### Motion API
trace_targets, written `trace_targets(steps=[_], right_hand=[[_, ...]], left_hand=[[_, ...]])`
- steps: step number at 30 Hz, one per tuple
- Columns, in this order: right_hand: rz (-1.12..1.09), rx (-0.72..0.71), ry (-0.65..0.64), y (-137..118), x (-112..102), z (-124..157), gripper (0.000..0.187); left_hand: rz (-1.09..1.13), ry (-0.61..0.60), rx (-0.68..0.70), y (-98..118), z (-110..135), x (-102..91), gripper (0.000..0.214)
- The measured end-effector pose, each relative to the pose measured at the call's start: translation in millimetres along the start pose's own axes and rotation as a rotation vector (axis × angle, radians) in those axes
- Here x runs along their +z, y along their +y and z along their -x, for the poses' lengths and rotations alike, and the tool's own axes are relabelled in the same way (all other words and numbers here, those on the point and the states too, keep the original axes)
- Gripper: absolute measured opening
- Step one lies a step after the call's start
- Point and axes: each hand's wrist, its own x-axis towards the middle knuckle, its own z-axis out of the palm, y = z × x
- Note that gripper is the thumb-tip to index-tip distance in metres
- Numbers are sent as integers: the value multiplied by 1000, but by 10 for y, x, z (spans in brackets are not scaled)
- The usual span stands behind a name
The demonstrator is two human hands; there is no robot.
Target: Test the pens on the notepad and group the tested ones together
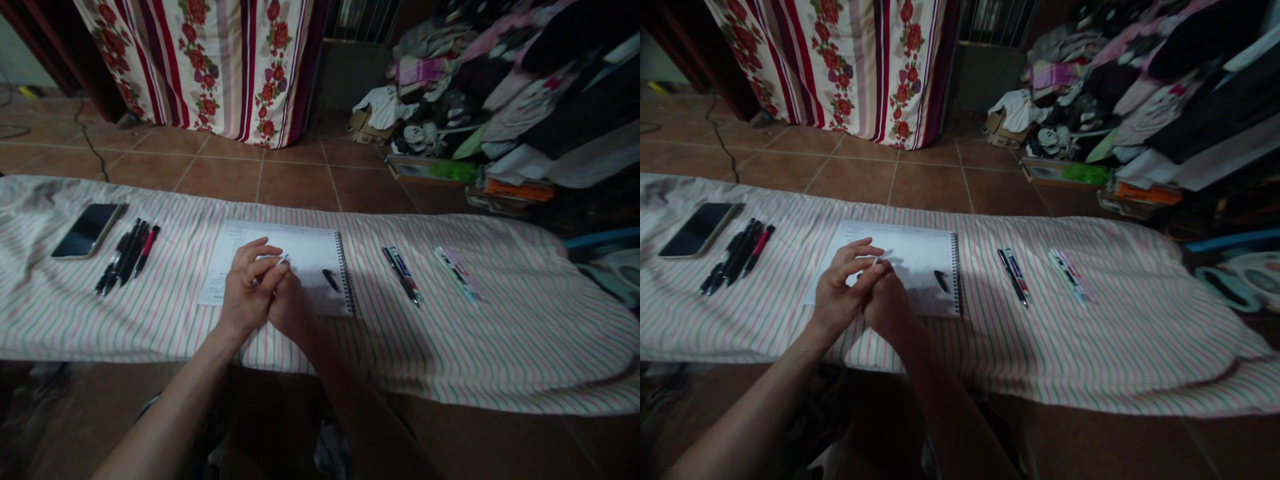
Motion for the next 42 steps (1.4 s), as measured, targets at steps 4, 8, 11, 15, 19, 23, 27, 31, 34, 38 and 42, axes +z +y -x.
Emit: trace_targets(steps=[4, 8, 11, 15, 19, 23, 27, 31, 34, 38, 42], right_hand=[[62, -46, 9, -90, 12, -14, 27], [136, -40, -9, -163, 78, -34, 21], [152, -15, -13, -193, 140, -48, 15], [111, 29, -3, -216, 173, -52, 7], [25, 49, 12, -254, 144, -48, 7], [-29, 69, 19, -303, 105, -50, 10], [-60, 75, 38, -303, 86, -51, 14], [-94, 65, 92, -259, 65, -56, 17], [-95, 58, 126, -227, 47, -63, 16], [-86, 72, 136, -203, 18, -66, 15], [-110, 85, 135, -192, -15, -60, 15]], left_hand=[[11, 45, -153, -10, -4, -138, 9], [0, 66, -302, -39, 21, -307, 14], [8, 61, -376, -56, 41, -386, 16], [15, 48, -364, -75, 59, -436, 16], [36, 38, -362, -80, 84, -455, 15], [142, 58, -448, -61, 108, -453, 17], [171, 63, -481, -61, 120, -428, 19], [163, 4, -540, -121, 138, -455, 38], [200, -96, -583, -175, 162, -541, 49], [191, -201, -645, -213, 215, -635, 49], [67, -263, -616, -239, 284, -574, 41]])
